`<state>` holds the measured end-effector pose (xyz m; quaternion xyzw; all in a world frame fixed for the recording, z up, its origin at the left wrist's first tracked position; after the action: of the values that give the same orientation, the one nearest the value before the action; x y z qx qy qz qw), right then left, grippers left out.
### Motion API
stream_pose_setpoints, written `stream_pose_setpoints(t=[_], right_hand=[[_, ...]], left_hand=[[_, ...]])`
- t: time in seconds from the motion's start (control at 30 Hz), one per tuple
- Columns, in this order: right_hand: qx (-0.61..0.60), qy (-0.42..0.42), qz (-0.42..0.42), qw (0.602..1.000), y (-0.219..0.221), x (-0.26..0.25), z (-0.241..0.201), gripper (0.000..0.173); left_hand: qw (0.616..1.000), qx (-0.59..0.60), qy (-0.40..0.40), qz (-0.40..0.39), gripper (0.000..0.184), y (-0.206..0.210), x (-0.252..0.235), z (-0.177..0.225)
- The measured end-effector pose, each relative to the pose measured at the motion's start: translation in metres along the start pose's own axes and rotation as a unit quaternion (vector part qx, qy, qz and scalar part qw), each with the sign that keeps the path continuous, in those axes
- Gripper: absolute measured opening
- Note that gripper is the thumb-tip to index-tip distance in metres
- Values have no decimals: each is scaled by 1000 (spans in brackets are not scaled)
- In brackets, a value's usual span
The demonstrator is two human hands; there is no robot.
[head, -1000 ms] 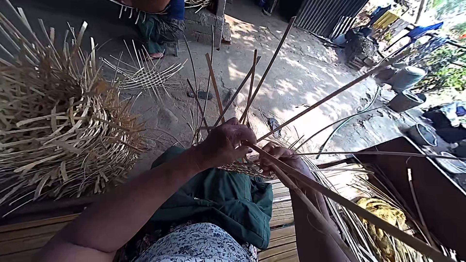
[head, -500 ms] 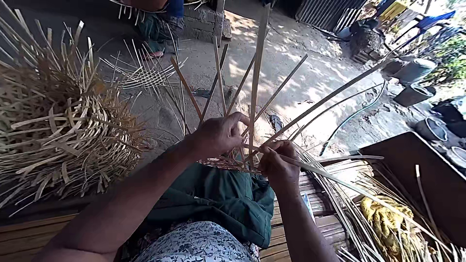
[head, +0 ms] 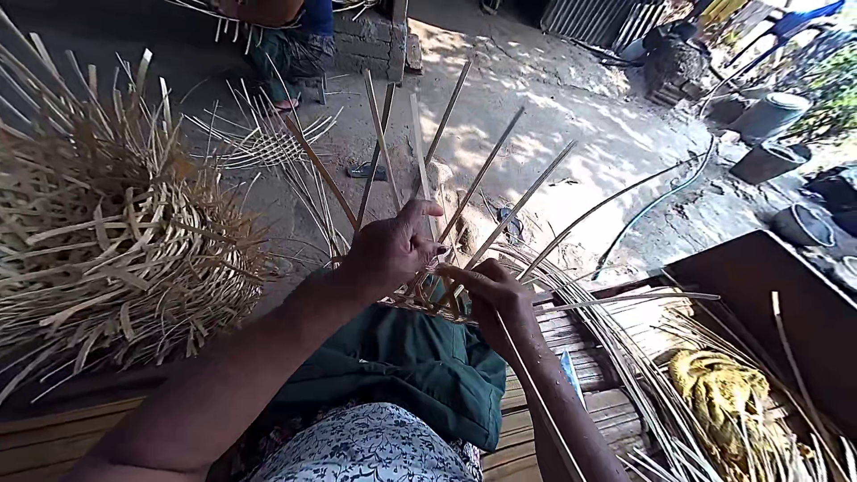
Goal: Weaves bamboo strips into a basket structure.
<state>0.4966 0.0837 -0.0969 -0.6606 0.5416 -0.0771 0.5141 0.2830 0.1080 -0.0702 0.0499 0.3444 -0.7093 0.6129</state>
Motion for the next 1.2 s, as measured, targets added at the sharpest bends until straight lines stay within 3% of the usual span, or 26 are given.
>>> stream_pose_setpoints(t=[0.1,0.17,0.2,0.27,0.33,0.4,0.47,0.6,0.73,0.87,0.97,1.07,1.2], right_hand=[[-126,46,-31,991,-4,-4,0,28],[-256,128,-42,957,-9,-8,-3,17],[-301,162,-54,938,-12,-11,-2,22],[-286,192,-68,936,-21,-20,0,33],[-161,194,-66,966,-29,-29,1,32],[24,139,-69,988,-33,-39,6,27],[163,94,-85,978,-38,-48,1,21],[291,134,-112,941,-46,-54,-23,13],[236,182,-62,953,-53,-52,-25,15],[131,188,-18,973,-56,-45,-12,28],[137,210,-8,968,-52,-42,-13,30],[128,183,17,975,-49,-37,-10,26],[-43,136,53,988,-45,-28,8,19]], left_hand=[[968,-129,213,-29,39,10,7,14],[944,-193,247,-99,44,19,10,16],[938,-221,241,-117,47,20,8,15],[937,-246,219,-118,45,12,-1,15],[945,-236,211,-82,34,3,-7,19],[946,-230,221,-51,24,1,-10,24],[943,-230,238,-27,20,7,-9,31],[942,-219,253,-4,17,18,-10,39],[961,-164,222,18,12,18,-13,37],[992,-59,115,-7,19,15,-13,31],[997,0,69,-17,20,18,-14,20],[998,27,61,-9,17,20,-15,13],[998,29,56,31,12,19,-15,5]])
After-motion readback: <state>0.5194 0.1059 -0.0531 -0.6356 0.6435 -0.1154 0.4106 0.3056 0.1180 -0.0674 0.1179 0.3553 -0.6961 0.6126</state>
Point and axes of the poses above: each hand's wrist, its own x-axis away from the middle knuckle, its own y-axis out of the palm, z = x × y, the point moved 2 cm from there along -x, towards the middle knuckle, and after that the axes turned 11 degrees about x, right-handed, at the moved point
